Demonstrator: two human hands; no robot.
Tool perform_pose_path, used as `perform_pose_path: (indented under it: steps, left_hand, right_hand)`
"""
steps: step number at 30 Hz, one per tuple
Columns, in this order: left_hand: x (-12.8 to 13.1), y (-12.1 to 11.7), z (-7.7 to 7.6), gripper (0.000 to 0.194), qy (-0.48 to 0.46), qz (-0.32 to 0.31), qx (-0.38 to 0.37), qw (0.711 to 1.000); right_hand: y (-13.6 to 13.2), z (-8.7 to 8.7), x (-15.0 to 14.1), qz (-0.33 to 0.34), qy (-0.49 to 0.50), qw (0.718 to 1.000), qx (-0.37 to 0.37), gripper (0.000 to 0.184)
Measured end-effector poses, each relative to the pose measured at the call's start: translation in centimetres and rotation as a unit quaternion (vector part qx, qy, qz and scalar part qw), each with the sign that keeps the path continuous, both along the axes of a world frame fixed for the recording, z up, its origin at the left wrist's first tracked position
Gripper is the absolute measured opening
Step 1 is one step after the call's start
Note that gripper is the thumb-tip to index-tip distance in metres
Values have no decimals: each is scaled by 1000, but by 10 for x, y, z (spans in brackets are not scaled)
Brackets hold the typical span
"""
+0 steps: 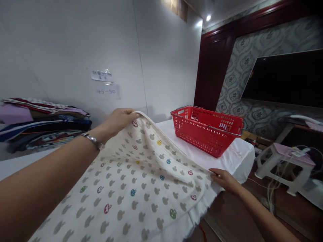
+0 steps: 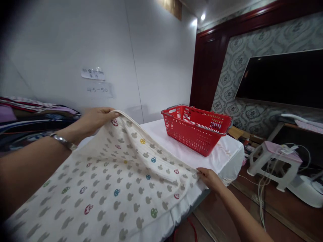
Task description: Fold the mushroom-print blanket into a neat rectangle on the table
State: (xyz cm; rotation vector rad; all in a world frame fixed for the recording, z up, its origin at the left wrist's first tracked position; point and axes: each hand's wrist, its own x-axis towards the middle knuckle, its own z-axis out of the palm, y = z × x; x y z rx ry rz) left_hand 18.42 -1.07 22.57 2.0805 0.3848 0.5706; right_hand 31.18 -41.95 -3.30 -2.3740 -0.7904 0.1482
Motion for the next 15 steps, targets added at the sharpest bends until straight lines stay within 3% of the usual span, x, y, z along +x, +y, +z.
perform_pose_path:
  steps: [2, 5, 8, 12, 15]
  left_hand:
    - [-4, -9, 3, 22, 13, -13, 26, 1000]
    - [-8, -23, 3, 22, 34, -46, 75, 996]
    - [-9, -35, -2, 23, 53, -88, 112, 988]
    - [-10, -41, -18, 25, 73, -127, 137, 980]
    - [-15, -37, -30, 25, 76, -146, 144, 976]
  right_hand:
    - [6, 7, 4, 14, -34, 999, 0, 50]
    - [37, 29, 9, 58, -81, 993, 67, 58]
    - [97, 67, 1, 116, -104, 973, 170, 55]
    - [186, 126, -30, 163, -143, 931, 292, 45]
    - [225, 153, -55, 178, -134, 919, 326, 28]
